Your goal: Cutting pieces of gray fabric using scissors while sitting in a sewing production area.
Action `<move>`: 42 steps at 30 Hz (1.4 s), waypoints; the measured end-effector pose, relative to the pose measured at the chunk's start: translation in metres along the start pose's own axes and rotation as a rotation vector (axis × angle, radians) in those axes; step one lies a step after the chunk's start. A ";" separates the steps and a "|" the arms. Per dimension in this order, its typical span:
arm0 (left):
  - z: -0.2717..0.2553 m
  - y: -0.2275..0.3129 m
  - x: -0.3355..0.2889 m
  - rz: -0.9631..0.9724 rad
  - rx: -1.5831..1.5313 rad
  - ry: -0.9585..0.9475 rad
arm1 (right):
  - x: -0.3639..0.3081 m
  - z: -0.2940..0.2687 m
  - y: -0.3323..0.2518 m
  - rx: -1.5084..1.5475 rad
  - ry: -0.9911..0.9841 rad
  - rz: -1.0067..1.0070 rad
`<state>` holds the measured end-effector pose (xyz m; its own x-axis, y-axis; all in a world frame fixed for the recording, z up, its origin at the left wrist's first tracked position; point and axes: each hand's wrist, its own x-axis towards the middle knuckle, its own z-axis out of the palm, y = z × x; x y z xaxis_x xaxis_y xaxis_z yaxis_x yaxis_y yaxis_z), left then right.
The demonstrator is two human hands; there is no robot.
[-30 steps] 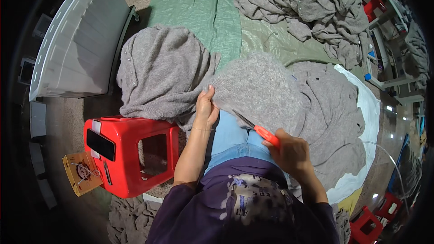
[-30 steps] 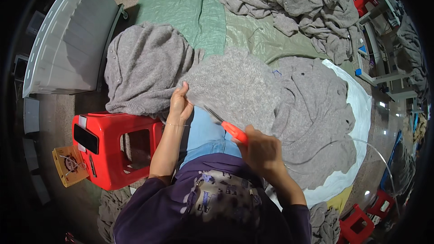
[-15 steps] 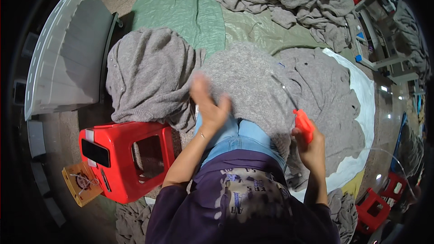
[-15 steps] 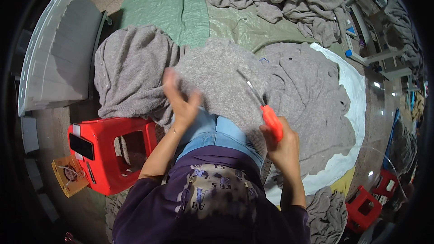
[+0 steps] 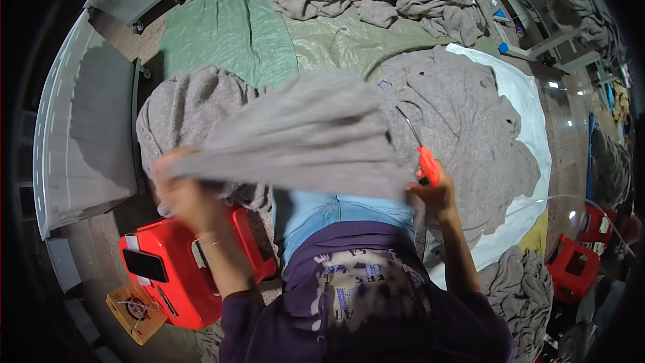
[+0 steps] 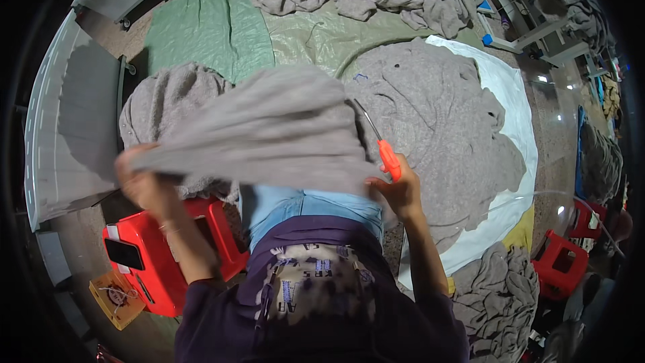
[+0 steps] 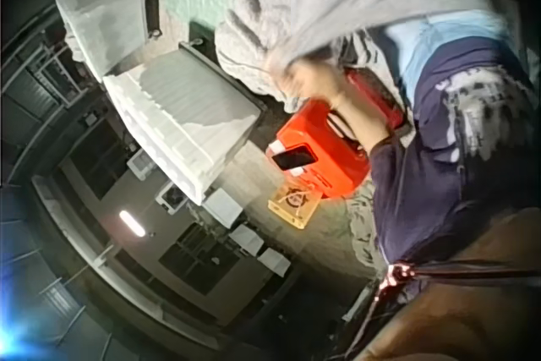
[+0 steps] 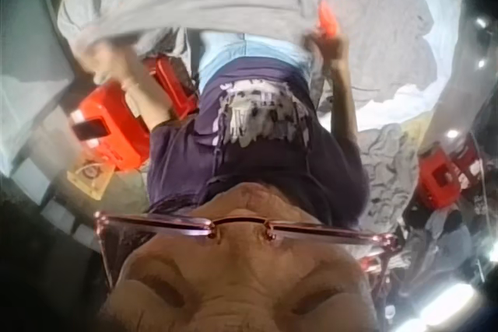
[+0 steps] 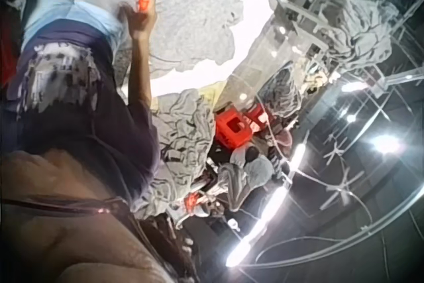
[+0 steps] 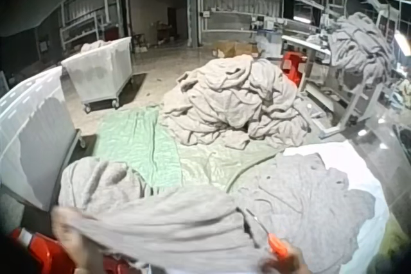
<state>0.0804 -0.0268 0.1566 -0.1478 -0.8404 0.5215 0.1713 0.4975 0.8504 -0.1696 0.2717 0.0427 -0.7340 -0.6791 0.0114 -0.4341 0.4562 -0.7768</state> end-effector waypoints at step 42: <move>0.007 -0.069 0.059 -0.711 -0.209 -0.146 | 0.131 -0.026 -0.142 0.125 0.038 -0.351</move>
<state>0.0533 -0.1092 0.1293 -0.4169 -0.8993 -0.1318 0.1653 -0.2176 0.9619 -0.2180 0.1328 0.1713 -0.5716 -0.7587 0.3126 -0.5979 0.1242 -0.7919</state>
